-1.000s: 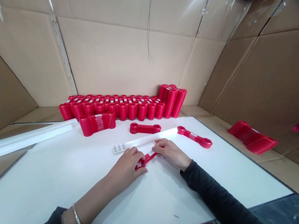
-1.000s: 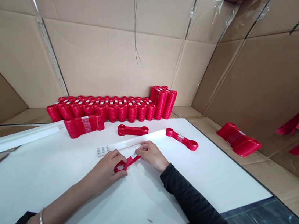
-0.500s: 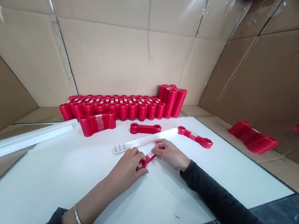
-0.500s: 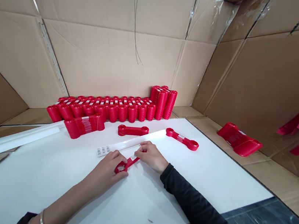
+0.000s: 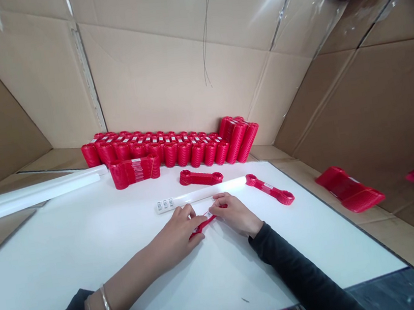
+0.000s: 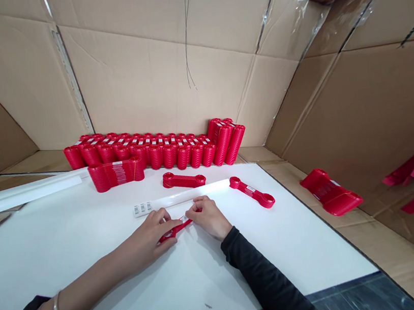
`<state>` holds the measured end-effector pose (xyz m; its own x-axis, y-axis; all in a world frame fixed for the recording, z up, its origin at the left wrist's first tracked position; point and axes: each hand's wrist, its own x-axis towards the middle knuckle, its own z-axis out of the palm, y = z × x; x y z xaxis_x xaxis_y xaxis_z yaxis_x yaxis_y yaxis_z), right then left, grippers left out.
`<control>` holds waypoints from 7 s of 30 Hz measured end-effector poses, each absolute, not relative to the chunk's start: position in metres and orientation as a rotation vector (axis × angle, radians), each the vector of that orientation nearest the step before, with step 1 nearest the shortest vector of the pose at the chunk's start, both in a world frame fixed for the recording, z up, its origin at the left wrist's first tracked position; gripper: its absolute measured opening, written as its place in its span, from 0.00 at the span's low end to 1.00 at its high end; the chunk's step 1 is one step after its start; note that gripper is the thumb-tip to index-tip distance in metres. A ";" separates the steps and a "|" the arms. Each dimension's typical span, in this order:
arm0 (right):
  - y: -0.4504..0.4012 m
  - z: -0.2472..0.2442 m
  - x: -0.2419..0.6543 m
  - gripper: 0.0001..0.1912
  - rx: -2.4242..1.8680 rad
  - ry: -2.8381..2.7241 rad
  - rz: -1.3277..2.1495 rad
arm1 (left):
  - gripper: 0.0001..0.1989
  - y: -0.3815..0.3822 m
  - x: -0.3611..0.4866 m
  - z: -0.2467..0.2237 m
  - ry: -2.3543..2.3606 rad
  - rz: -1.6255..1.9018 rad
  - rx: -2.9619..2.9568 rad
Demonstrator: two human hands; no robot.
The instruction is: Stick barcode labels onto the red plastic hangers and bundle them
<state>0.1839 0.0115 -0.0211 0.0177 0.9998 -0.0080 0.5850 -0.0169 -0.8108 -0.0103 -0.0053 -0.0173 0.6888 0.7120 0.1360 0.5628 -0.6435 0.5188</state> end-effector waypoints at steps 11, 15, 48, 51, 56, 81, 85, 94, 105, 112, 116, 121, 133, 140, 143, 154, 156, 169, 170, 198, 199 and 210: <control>0.010 -0.022 0.182 0.07 -1.674 -1.657 0.783 | 0.16 -0.005 -0.011 -0.018 0.986 0.444 2.493; 0.010 -0.023 0.183 0.06 -1.659 -1.683 0.754 | 0.14 -0.007 -0.010 -0.016 0.984 0.436 2.483; 0.008 -0.006 0.209 0.12 -1.248 -2.135 0.739 | 0.21 0.001 -0.018 -0.023 1.029 0.599 2.377; 0.013 -0.002 0.230 0.12 -1.334 -2.032 0.587 | 0.26 0.002 -0.018 -0.022 1.045 0.580 2.368; 0.025 -0.001 0.296 0.17 -1.793 -1.481 0.050 | 0.23 0.002 -0.017 -0.022 1.063 0.547 2.360; 0.037 0.000 0.256 0.14 -1.522 -1.818 0.078 | 0.07 0.000 -0.014 -0.023 1.042 0.518 2.521; 0.047 0.003 0.176 0.11 -1.126 -2.242 0.291 | 0.08 0.001 -0.015 -0.024 1.114 0.502 2.571; 0.073 0.003 0.120 0.07 -1.138 -2.423 0.567 | 0.07 0.000 -0.017 -0.020 1.148 0.468 2.474; 0.080 -0.005 0.121 0.07 -1.112 -2.373 0.773 | 0.07 0.001 -0.018 -0.019 1.101 0.496 2.456; 0.079 -0.001 0.124 0.05 -1.009 -2.389 0.843 | 0.08 0.001 -0.016 -0.018 1.126 0.500 2.429; 0.076 0.005 0.126 0.05 -0.985 -2.355 0.861 | 0.08 0.000 -0.015 -0.016 1.143 0.481 2.439; 0.060 0.019 0.147 0.06 -1.167 -2.018 0.743 | 0.07 -0.004 -0.012 -0.015 1.252 0.451 2.495; 0.003 -0.027 0.189 0.13 -1.583 -1.369 0.742 | 0.07 -0.007 -0.007 -0.019 1.217 0.490 2.478; 0.003 -0.032 0.182 0.09 -1.617 -1.350 0.745 | 0.07 -0.009 -0.006 -0.021 1.222 0.492 2.486; 0.004 -0.033 0.180 0.08 -1.643 -1.346 0.736 | 0.07 -0.009 -0.006 -0.021 1.222 0.487 2.490; 0.003 -0.035 0.175 0.08 -1.638 -1.299 0.704 | 0.07 -0.010 -0.004 -0.017 1.243 0.436 2.486; 0.003 -0.036 0.174 0.08 -1.627 -1.290 0.696 | 0.07 -0.010 -0.004 -0.016 1.247 0.438 2.486; 0.003 -0.037 0.173 0.09 -1.673 -1.327 0.641 | 0.07 -0.009 -0.004 -0.021 1.240 0.473 2.501; 0.003 -0.037 0.173 0.09 -1.679 -1.329 0.637 | 0.07 -0.009 -0.004 -0.020 1.241 0.470 2.502; 0.005 -0.027 0.203 0.13 -1.310 -2.076 0.443 | 0.08 -0.010 -0.005 -0.023 1.184 0.503 2.502; 0.004 -0.025 0.204 0.12 -1.283 -2.153 0.480 | 0.09 -0.009 -0.006 -0.025 1.180 0.518 2.497; -0.002 0.001 0.233 0.14 -1.417 -1.960 0.511 | 0.24 -0.006 -0.009 -0.030 1.153 0.567 2.416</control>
